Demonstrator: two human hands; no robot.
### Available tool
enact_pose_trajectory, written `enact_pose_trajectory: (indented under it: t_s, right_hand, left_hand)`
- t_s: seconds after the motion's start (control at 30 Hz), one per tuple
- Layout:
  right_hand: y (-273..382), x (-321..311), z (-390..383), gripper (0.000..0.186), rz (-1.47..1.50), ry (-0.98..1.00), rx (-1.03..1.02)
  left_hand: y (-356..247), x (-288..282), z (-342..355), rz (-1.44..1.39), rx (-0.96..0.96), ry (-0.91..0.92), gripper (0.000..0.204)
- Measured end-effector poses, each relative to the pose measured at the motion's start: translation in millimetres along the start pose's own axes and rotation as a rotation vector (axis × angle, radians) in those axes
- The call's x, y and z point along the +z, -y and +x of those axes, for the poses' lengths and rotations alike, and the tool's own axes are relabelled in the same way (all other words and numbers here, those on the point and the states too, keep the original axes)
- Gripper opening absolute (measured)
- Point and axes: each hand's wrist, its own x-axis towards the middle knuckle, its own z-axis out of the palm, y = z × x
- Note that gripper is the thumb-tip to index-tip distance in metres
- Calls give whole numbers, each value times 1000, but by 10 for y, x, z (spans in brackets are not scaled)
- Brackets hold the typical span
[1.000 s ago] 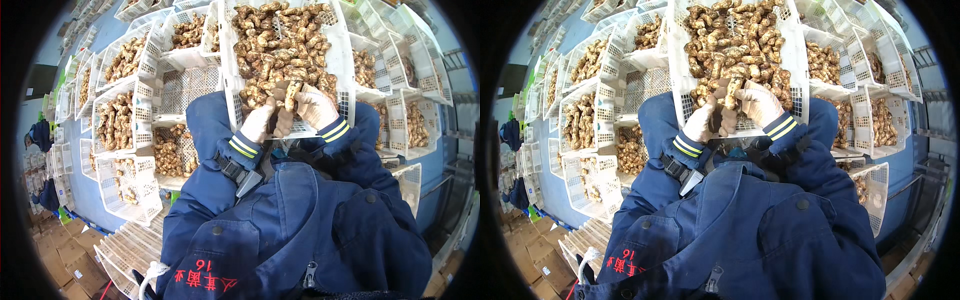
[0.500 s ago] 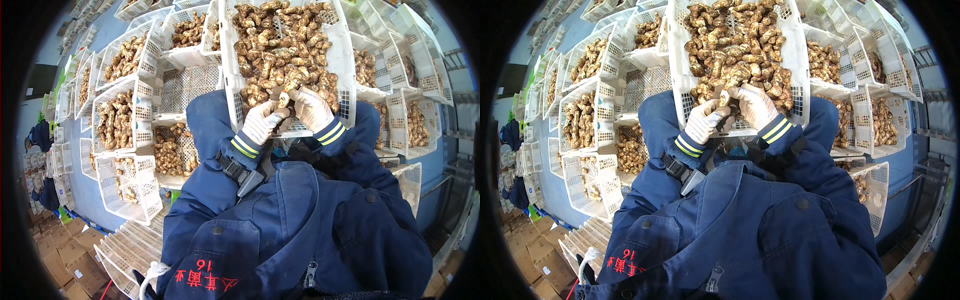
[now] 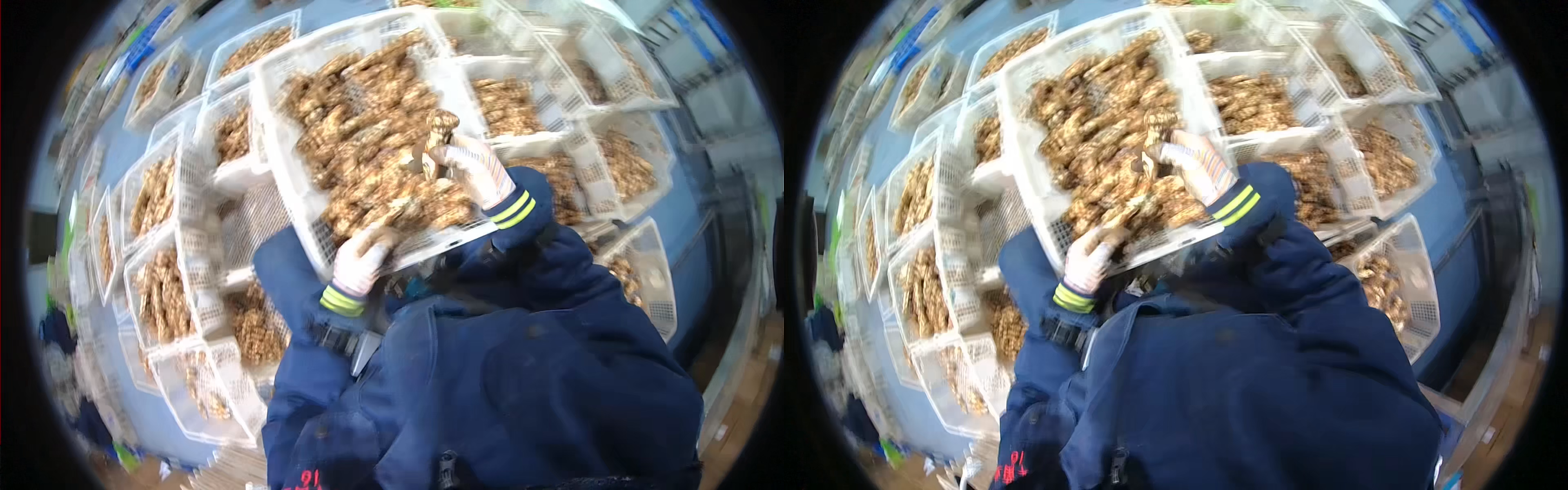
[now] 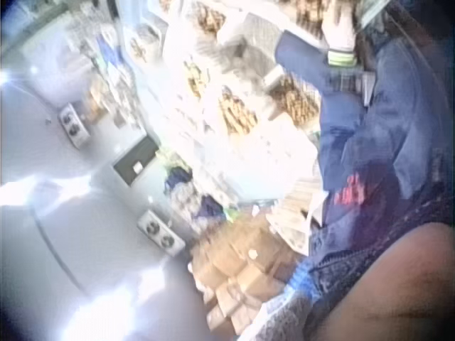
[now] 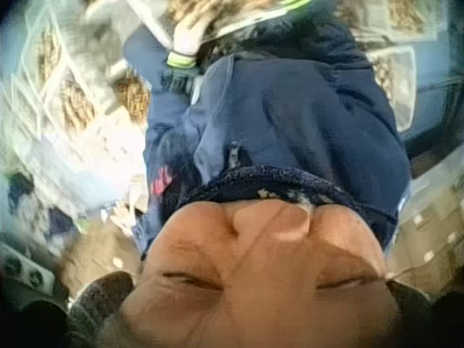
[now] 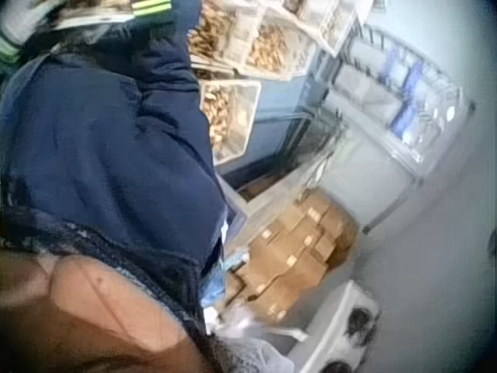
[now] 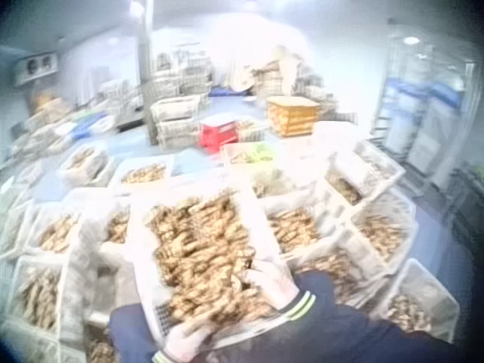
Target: The person sorts ginger roots by hand, picking them up from a white plastic crate and placing them into another crate. The process involves repetitive picking and placing of the roots to organize them within the containers.
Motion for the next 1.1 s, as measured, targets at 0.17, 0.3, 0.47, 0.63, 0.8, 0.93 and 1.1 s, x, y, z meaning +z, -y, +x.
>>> enact_pose_trajectory:
  t_s: [0.17, 0.3, 0.47, 0.63, 0.8, 0.93, 1.1]
  right_hand:
    - [576, -1441, 7, 20, -75, -377, -117]
    - [53, -2556, -243, 20, -20, -583, 235]
    - [555, -3516, -111, 31, 656, -590, -179]
    - [2258, -3219, 56, 51, 22, -835, -477]
    - [1755, -2263, 228, 38, -293, -379, -412]
    - [918, -1167, 403, 38, -657, -135, -362]
    - [293, -172, 841, 37, -1262, 147, -253]
  left_hand:
    - [-158, 55, 14, -75, -204, -42, 24]
    - [97, 62, 102, -173, -148, -1, 28]
    - [221, -16, 125, -129, -239, -35, 31]
    - [143, -1, 93, -136, -237, -31, 30]
    - [52, 50, 114, 13, -129, -60, 26]
    - [-13, 28, 41, -308, -204, -54, 26]
    - [-69, 8, 18, -248, -221, -131, 33]
